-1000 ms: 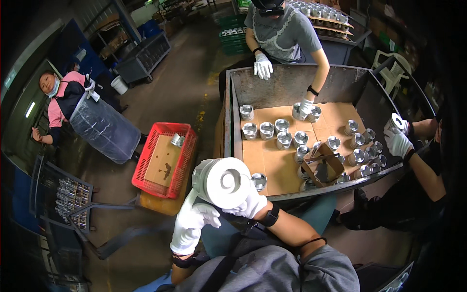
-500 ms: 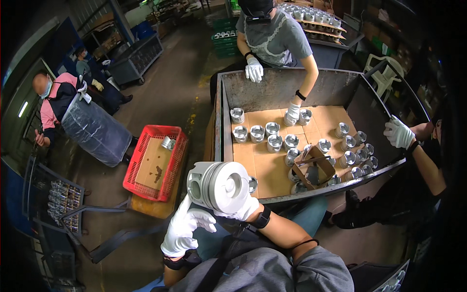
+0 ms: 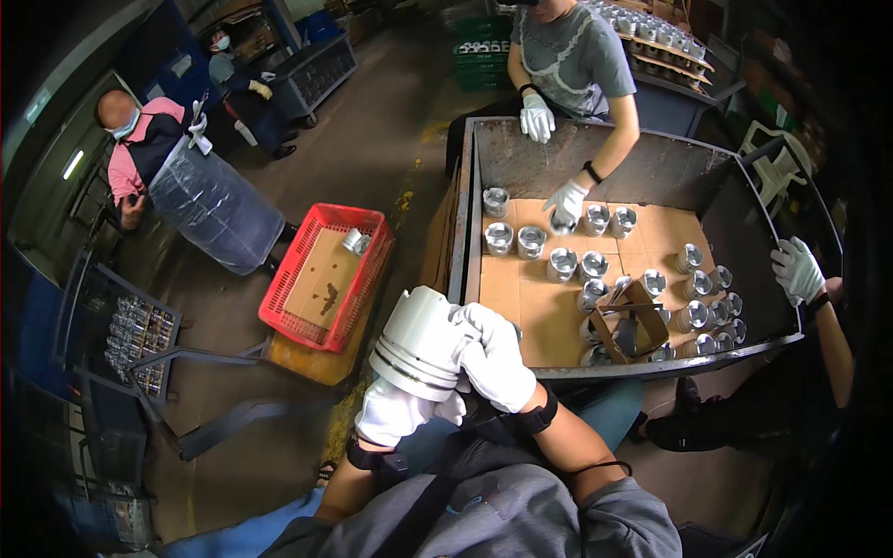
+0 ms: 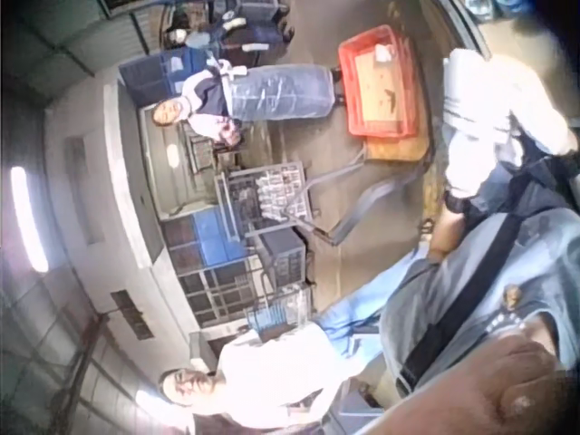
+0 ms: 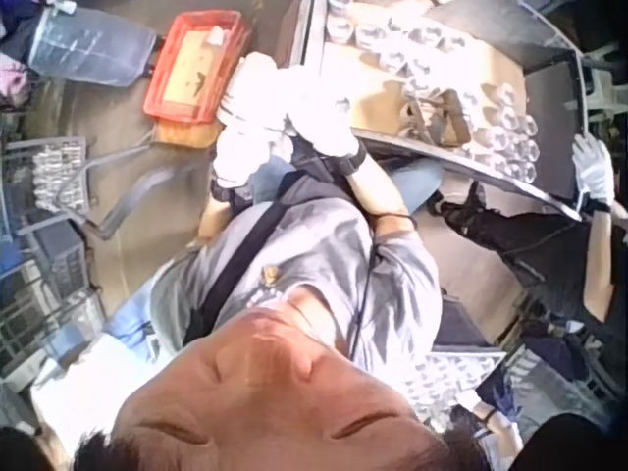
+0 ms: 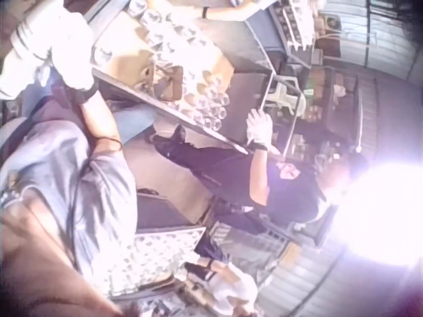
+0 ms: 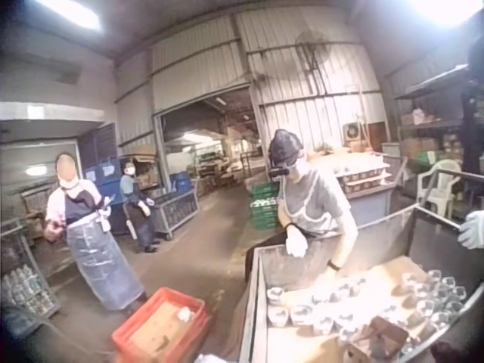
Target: Inspecting and packing metal pistons into a large container on a fabrication floor.
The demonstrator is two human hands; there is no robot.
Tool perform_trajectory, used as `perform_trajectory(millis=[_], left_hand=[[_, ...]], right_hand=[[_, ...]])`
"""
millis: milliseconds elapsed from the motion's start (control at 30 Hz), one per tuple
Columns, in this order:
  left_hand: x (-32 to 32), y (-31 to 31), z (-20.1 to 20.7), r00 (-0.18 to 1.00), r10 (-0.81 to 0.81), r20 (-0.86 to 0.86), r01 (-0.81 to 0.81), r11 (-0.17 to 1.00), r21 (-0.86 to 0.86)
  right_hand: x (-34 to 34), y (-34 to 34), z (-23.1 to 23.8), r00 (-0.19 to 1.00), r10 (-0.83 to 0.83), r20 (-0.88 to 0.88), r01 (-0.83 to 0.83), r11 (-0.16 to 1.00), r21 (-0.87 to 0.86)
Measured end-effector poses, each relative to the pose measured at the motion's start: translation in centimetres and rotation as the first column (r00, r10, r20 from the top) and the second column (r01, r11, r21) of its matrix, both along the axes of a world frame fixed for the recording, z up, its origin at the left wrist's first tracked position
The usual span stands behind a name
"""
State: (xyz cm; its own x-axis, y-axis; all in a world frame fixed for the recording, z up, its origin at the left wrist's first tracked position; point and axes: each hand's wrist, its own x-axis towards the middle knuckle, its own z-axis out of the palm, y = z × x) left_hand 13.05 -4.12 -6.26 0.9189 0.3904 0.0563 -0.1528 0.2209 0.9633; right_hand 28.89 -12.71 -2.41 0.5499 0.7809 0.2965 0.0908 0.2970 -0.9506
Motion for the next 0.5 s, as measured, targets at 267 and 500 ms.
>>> perform_trajectory(millis=[267, 500], left_hand=[[-0.7, 0.6, 1.1, 0.99, 0.022, 0.14, 0.081, 0.724, -0.685], [-2.0, 2.6, -0.2, 0.999, 0.04, 0.017, -0.034, 0.958, -0.284]], right_hand=[[-0.1, 0.3, 2.3, 0.97, 0.026, 0.242, -0.045, 0.996, 0.073], [0.7, -0.2, 2.5, 0.845, -0.224, 0.485, 0.113, 0.962, 0.247]])
